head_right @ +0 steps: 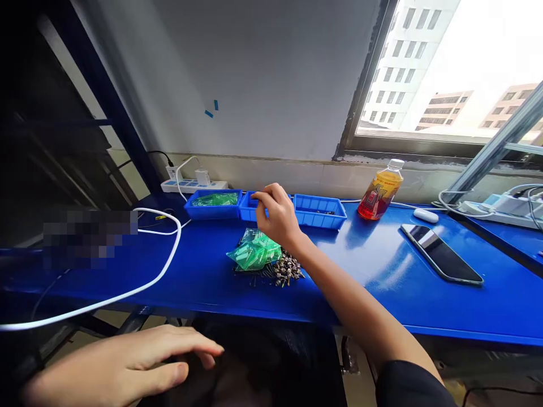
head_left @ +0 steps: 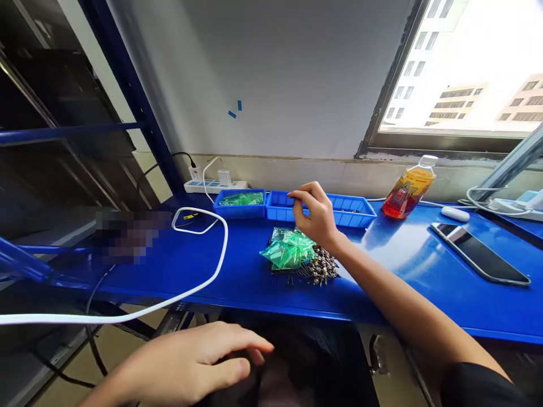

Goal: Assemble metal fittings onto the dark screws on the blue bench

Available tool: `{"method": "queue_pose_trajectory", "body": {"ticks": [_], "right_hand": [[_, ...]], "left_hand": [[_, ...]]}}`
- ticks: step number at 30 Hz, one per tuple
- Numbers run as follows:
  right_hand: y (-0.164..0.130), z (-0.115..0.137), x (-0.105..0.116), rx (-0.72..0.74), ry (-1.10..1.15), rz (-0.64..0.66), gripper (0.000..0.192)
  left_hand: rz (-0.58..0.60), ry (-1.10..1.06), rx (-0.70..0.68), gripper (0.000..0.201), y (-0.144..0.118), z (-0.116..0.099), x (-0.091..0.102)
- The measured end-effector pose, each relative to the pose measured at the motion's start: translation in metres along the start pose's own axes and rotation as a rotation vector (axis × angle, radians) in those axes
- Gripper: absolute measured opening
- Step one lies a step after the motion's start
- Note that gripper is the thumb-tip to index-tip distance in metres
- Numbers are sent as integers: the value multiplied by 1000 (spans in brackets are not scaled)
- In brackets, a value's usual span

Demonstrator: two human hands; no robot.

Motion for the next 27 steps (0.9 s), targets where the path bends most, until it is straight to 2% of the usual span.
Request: {"method": "queue_pose_trajectory", "body": {"ticks": [2, 3, 5, 7, 10, 12, 14, 20, 24, 27], "right_hand": [[-3, -9, -10, 1, 2, 28, 26], [-7, -9, -13, 32, -14, 46, 26], [-16, -8, -11, 75, -58, 60, 28], [-20, -10, -4, 73, -99, 35, 30], [-20, -20, 2, 27, -133, -7, 29], [-20, -26, 2, 2, -139, -11, 28], [-21, -28, -4, -5, -138, 18, 27], [-30, -15, -31, 25, -91, 176, 27], [-31, -17, -33, -42, -77, 154, 25], [-31, -18, -30, -43, -66, 129, 24]], "left_hand": [[32, -16, -169, 29, 19, -34, 25], [-10, -9, -265, 28, 31, -48, 41], [-296, 88, -332, 26, 59, -56, 83], [-614, 198, -377, 22, 84, -54, 120], [-968, 220, -414, 18, 109, -37, 155], [-1068, 227, -412, 16, 118, -27, 163], [-1115, 218, -398, 14, 120, -18, 163], [-1127, 195, -374, 8, 110, -4, 156], [-1128, 199, -387, 10, 113, -3, 155], [-1085, 228, -378, 11, 120, -3, 149]]}}
Point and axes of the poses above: each hand's wrist, its own y-axis towards the middle knuckle, its own x-axis out of the back of the hand, z = x × y, the point moved 9 cm from there along y, towards the middle knuckle, and after that the axes turned 4 degrees about y, right-handed, at the moved point
